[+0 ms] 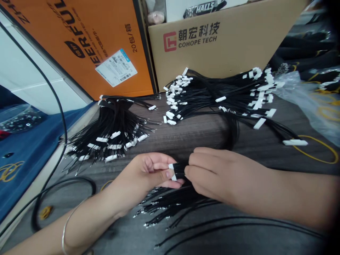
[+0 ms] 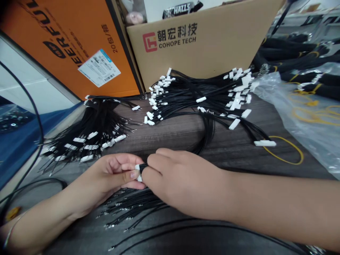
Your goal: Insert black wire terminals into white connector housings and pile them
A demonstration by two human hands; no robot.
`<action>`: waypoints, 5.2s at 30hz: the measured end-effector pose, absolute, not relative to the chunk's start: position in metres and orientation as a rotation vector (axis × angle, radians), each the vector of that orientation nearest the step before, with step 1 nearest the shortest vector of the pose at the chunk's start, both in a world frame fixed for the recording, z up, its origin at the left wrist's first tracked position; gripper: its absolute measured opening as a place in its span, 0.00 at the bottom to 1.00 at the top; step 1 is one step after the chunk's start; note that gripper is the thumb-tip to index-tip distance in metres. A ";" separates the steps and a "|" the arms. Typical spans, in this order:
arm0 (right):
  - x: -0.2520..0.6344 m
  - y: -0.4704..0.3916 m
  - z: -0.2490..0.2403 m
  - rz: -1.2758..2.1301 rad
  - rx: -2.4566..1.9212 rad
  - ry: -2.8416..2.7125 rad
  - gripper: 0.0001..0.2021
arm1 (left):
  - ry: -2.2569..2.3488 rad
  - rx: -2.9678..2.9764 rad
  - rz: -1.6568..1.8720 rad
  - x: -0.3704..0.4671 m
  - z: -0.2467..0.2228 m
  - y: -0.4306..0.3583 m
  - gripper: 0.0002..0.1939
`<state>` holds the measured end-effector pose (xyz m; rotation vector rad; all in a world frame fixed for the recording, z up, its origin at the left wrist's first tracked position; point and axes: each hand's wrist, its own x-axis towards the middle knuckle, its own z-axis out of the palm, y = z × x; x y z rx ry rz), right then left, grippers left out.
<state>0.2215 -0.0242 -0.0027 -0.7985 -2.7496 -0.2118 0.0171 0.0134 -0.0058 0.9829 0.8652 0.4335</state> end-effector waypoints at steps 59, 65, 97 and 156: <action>0.220 -0.020 -0.009 -0.112 -0.748 -2.801 0.09 | 0.894 1.017 0.410 0.019 -0.002 0.012 0.07; 0.219 -0.024 -0.012 -0.167 -0.866 -2.687 0.09 | 0.897 1.011 0.400 0.018 -0.003 0.013 0.08; 0.212 -0.024 -0.012 0.101 -1.034 -2.476 0.09 | 0.855 1.065 0.382 0.017 -0.003 0.013 0.05; 0.215 -0.023 -0.012 0.361 -1.056 -2.344 0.07 | 0.847 1.007 0.341 0.015 -0.003 0.016 0.06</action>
